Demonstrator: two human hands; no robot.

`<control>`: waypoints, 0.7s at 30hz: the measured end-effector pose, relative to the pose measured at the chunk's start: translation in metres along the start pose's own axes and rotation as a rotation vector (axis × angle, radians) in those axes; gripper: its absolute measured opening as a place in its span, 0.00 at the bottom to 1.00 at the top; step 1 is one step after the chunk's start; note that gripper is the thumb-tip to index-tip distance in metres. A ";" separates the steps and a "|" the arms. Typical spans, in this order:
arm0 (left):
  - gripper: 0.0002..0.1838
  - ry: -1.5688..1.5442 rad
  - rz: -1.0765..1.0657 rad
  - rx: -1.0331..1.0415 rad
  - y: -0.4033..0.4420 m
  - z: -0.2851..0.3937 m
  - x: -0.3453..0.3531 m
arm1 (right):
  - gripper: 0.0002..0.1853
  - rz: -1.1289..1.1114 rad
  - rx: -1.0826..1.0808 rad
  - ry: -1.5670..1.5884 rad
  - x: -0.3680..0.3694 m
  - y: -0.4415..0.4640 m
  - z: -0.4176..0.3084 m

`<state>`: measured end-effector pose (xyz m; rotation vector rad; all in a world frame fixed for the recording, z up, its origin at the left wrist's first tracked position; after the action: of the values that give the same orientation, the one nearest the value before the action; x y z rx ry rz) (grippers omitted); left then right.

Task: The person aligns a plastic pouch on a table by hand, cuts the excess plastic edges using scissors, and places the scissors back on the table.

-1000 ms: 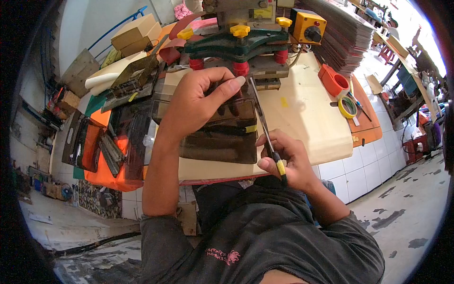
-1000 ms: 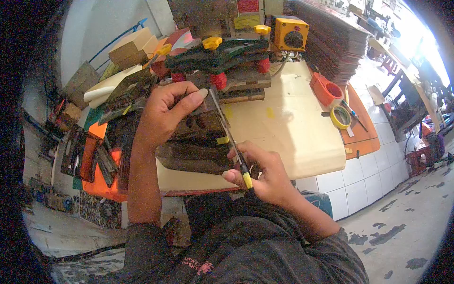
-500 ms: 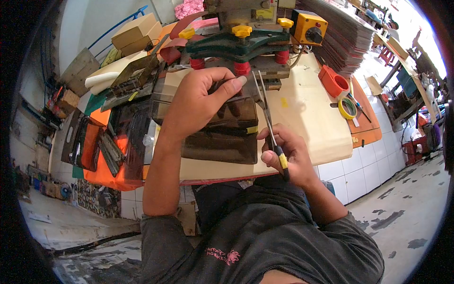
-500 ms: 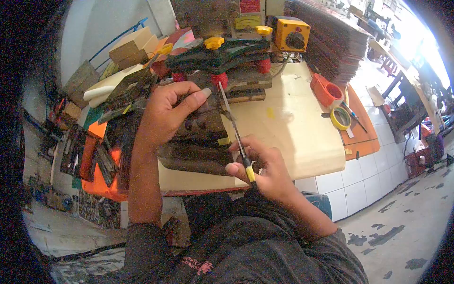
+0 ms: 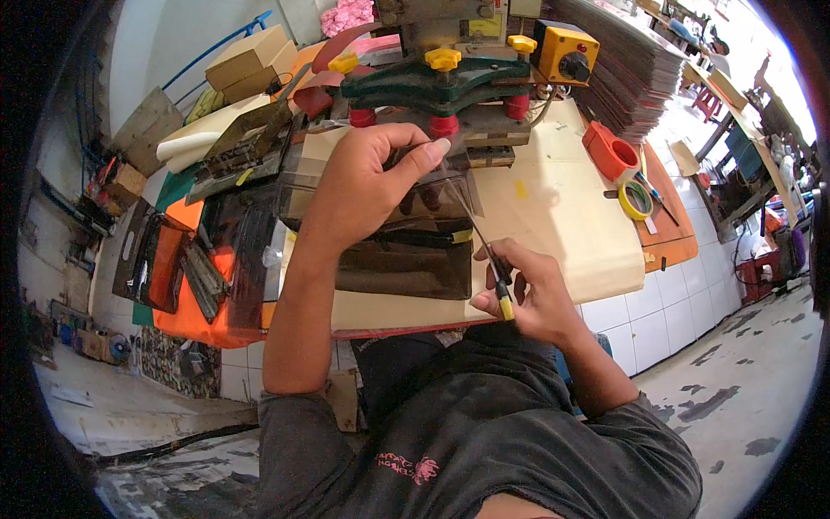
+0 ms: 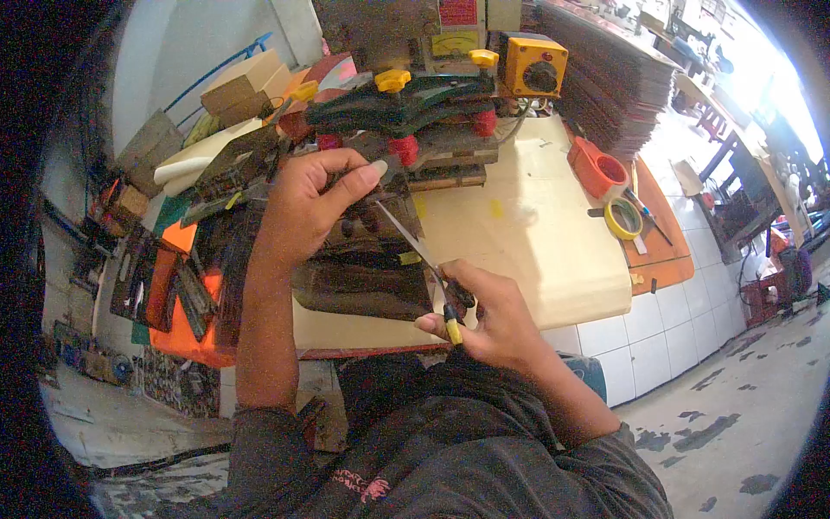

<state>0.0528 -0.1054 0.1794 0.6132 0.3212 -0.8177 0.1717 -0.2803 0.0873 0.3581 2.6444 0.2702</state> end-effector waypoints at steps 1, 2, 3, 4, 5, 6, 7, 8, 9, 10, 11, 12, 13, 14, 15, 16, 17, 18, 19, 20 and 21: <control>0.14 0.000 0.000 0.000 0.000 0.001 0.001 | 0.27 0.000 0.000 0.001 0.000 0.001 0.000; 0.14 0.007 -0.008 0.006 -0.001 0.004 0.002 | 0.27 0.009 -0.015 0.018 -0.001 0.001 0.000; 0.14 0.014 -0.017 0.013 -0.001 0.005 0.003 | 0.27 0.020 -0.030 0.035 -0.001 0.002 0.000; 0.14 0.013 -0.020 0.013 -0.001 0.005 0.004 | 0.27 0.022 -0.028 0.036 -0.002 0.002 -0.002; 0.14 0.007 -0.013 0.003 -0.001 0.004 0.004 | 0.27 0.030 -0.022 0.045 -0.003 0.003 -0.003; 0.14 0.001 -0.006 -0.006 -0.001 0.003 0.005 | 0.26 0.038 -0.016 0.054 -0.004 0.004 -0.004; 0.14 0.001 -0.006 -0.005 -0.001 0.001 0.006 | 0.26 0.039 -0.016 0.053 -0.004 0.005 -0.004; 0.14 -0.032 -0.001 0.010 -0.001 0.000 0.007 | 0.26 0.029 -0.013 0.080 -0.004 0.006 -0.002; 0.15 -0.065 0.005 0.025 -0.001 -0.001 0.007 | 0.26 0.019 -0.009 0.108 -0.003 0.008 -0.001; 0.15 -0.065 0.006 0.025 -0.001 -0.002 0.007 | 0.26 0.018 -0.009 0.107 -0.004 0.009 -0.003; 0.15 -0.062 0.005 0.033 -0.001 -0.002 0.007 | 0.26 0.026 -0.021 0.080 -0.006 0.010 -0.006; 0.15 -0.059 0.005 0.042 -0.001 -0.002 0.006 | 0.25 0.034 -0.033 0.054 -0.007 0.011 -0.008; 0.15 -0.059 0.005 0.042 -0.001 -0.001 0.005 | 0.25 0.034 -0.033 0.054 -0.008 0.012 -0.008; 0.14 -0.026 0.006 0.035 -0.002 0.002 0.002 | 0.26 0.022 -0.006 0.026 -0.008 0.013 -0.007; 0.14 0.007 0.008 0.027 -0.002 0.003 0.001 | 0.26 0.011 0.021 -0.002 -0.009 0.013 -0.006; 0.14 0.007 0.010 0.028 -0.001 0.003 0.000 | 0.26 0.010 0.019 -0.003 -0.009 0.014 -0.005; 0.14 -0.016 0.005 0.023 -0.002 0.003 -0.001 | 0.26 0.005 0.005 -0.020 -0.009 0.014 -0.005; 0.14 -0.038 -0.001 0.018 -0.002 0.003 -0.001 | 0.26 0.000 -0.007 -0.036 -0.008 0.014 -0.005; 0.14 -0.039 0.000 0.017 -0.003 0.004 -0.001 | 0.26 -0.001 -0.008 -0.036 -0.008 0.013 -0.006; 0.15 -0.039 -0.005 0.015 -0.003 0.005 0.000 | 0.26 0.027 -0.038 -0.067 -0.009 0.013 -0.008; 0.15 -0.039 -0.010 0.013 -0.003 0.005 0.000 | 0.26 0.055 -0.069 -0.098 -0.010 0.013 -0.010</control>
<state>0.0506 -0.1103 0.1818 0.6071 0.2839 -0.8409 0.1780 -0.2724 0.1036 0.4120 2.5253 0.3512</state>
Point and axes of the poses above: each hand's wrist, its own y-axis towards the middle knuckle, its own x-axis out of the palm, z = x × y, the point moved 5 cm from there along y, towards the middle knuckle
